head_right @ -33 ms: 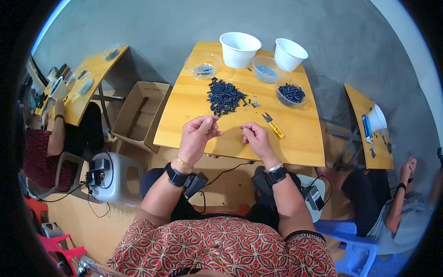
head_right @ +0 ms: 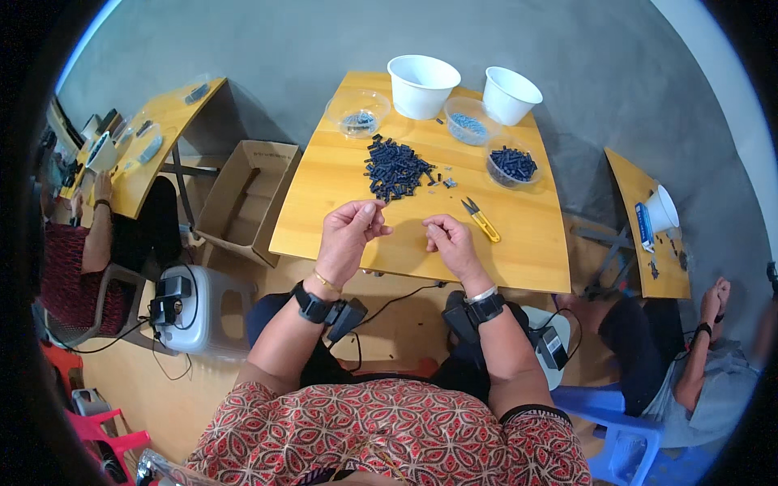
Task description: The recorder picks up small black plastic components from a table and assembles them by hand.
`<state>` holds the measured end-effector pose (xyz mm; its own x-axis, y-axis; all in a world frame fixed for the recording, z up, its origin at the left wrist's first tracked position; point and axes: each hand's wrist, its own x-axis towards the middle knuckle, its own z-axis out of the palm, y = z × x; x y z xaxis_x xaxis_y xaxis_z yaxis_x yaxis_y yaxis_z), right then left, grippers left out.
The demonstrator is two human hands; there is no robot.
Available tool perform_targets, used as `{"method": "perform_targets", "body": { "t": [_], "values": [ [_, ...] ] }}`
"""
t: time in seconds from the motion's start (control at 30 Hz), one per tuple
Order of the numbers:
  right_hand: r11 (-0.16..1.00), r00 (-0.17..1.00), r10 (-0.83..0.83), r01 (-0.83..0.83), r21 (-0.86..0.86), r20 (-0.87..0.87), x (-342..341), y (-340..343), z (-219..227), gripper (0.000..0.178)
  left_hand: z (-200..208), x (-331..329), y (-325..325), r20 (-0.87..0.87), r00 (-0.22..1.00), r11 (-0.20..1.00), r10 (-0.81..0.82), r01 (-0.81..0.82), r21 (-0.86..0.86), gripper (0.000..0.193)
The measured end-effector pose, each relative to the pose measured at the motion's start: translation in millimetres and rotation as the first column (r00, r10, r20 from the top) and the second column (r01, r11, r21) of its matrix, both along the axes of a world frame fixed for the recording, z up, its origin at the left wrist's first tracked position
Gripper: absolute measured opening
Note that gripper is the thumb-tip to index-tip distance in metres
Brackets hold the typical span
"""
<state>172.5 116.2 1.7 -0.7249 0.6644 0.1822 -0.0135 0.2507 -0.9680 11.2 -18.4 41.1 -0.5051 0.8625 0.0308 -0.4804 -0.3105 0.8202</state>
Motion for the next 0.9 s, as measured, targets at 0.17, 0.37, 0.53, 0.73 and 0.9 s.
{"method": "perform_targets", "body": {
  "t": [0.17,0.37,0.53,0.73,0.9],
  "values": [
    [0.991,1.000,0.017,-0.016,-0.133,0.009,-1,2,6,0.014,-46,2,8,-0.045,0.996,0.994,0.079,-0.082,-0.073,0.019],
    [0.786,0.953,-0.263,0.120,0.606,0.153,-14,74,17,0.010,-47,1,5,-0.225,0.974,0.999,0.024,-0.029,-0.018,0.016],
    [0.686,0.919,-0.292,0.009,0.727,0.265,-34,98,25,0.008,-50,-1,5,-0.221,0.975,0.999,-0.004,-0.004,-0.036,0.014],
    [0.670,0.951,-0.182,-0.067,0.740,0.251,-53,66,47,0.007,-46,2,4,-0.336,0.942,0.999,-0.019,0.001,-0.054,0.013],
    [0.680,0.965,0.042,-0.218,0.700,0.260,-70,31,40,0.008,-41,3,4,-0.631,0.775,0.999,-0.028,-0.005,-0.050,0.011]
  ]
}}
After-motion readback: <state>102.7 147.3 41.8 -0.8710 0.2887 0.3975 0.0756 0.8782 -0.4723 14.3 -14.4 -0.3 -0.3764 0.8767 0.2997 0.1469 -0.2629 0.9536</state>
